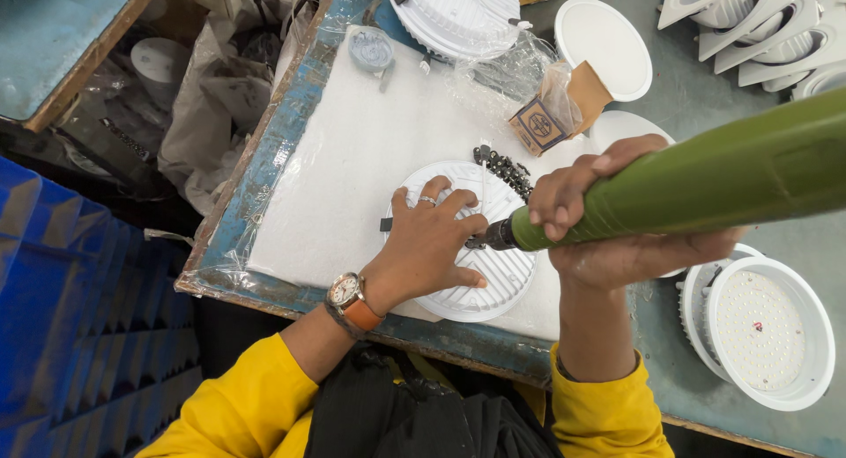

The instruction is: The person assembles circular LED light fixtures by placing small black components onto the back of each unit and securing them with a green electric screwdriver. The person repeatedly picks up a fixture, positions the components, drives screws, and sets the completed unit aside.

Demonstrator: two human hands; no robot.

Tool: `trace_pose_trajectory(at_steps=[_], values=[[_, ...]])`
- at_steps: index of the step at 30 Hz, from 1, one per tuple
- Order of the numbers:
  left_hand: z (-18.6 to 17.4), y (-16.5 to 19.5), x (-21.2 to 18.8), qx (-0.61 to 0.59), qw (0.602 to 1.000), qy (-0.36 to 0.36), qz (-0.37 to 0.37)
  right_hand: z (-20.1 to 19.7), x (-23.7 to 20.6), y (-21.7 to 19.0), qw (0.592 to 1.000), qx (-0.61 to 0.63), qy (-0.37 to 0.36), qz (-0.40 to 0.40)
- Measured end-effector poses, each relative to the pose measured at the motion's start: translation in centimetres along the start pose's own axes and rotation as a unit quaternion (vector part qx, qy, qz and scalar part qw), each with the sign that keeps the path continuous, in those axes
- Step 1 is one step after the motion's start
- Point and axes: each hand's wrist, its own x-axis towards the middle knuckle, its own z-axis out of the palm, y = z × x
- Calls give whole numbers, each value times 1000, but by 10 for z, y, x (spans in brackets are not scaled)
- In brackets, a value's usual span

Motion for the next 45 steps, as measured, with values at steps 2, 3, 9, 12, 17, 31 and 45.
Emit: trace_pose_trajectory(at_steps=[2,3,9,12,17,31,45], values=[[0,0,1,-2,1000,-10,-6,0,1,-2,1000,-11,-1,-5],[0,0,1,-4,1000,-9,-5,0,2,-2,1000,-17,-2,-6],[-1,1,0,-12,1000,-4,1,2,4,-1,1000,-19,2,5],[-2,1,0,-12,1000,-8,-2,4,3,-1,999,-35,30,1],[-1,0,-1,-5,1000,2,4,7,1,5,997,-58,56,-6],[12,1,-5,0,994,110,24,-3,12,-34,977,-169,130,-25],[25,20,-9,81,982,166,48,-24,-92,55,893,-373,222,121]])
